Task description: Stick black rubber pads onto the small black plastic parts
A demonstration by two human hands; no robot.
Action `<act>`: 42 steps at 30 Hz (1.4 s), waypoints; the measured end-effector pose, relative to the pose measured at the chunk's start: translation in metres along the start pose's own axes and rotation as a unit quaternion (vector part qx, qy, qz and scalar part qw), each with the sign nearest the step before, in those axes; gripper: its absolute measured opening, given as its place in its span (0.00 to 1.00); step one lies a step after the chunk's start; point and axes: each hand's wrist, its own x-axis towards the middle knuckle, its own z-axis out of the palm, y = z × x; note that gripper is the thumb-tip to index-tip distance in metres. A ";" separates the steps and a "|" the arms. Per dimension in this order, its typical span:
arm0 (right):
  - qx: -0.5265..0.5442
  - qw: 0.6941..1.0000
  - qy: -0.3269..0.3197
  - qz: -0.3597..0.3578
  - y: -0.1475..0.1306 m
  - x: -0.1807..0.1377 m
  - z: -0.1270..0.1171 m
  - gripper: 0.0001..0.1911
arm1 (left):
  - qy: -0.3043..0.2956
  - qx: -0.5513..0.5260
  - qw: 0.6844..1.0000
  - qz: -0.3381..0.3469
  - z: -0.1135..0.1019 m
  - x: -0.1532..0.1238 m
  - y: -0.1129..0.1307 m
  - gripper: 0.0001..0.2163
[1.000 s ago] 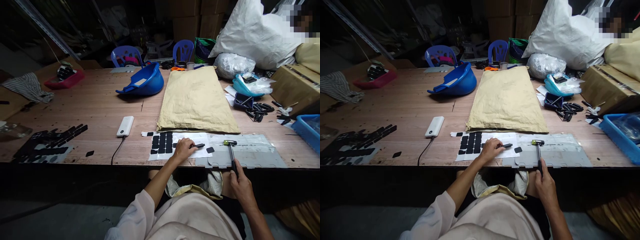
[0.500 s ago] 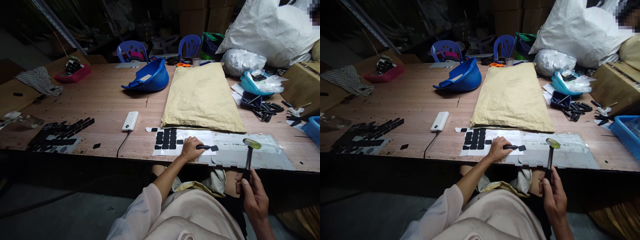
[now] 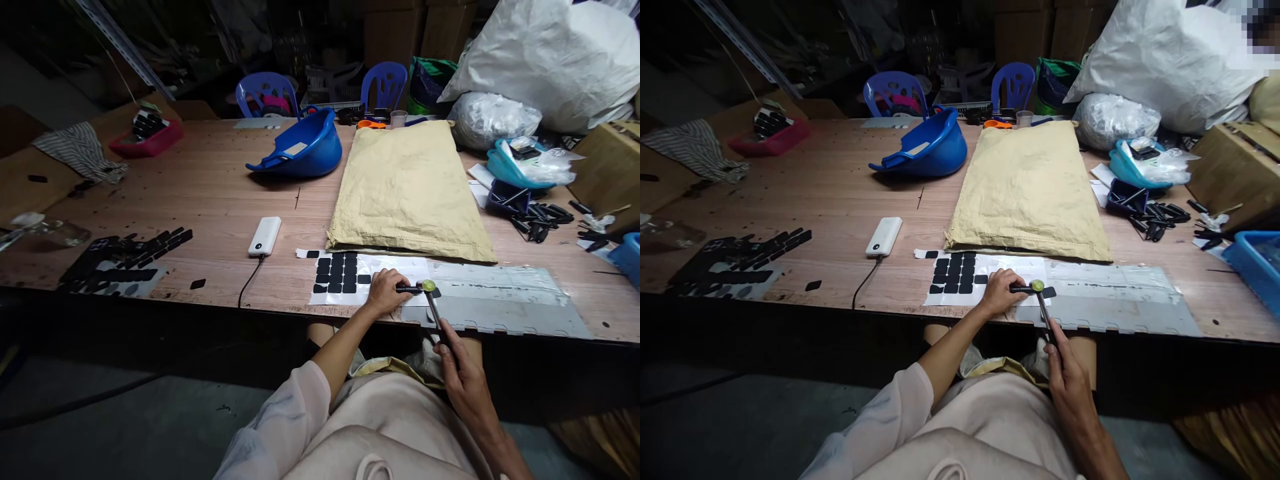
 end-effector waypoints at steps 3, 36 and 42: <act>-0.008 0.999 0.021 -0.027 0.001 0.002 0.004 0.29 | -0.003 -0.002 1.000 0.002 0.000 0.000 0.001 0.09; -0.185 0.961 0.120 0.167 0.065 0.040 -0.061 0.41 | 0.010 0.021 0.999 0.026 0.000 -0.001 0.002 0.08; -0.189 0.953 0.089 0.218 0.051 0.041 -0.062 0.42 | -0.037 -0.082 0.985 0.146 0.002 -0.066 -0.004 0.11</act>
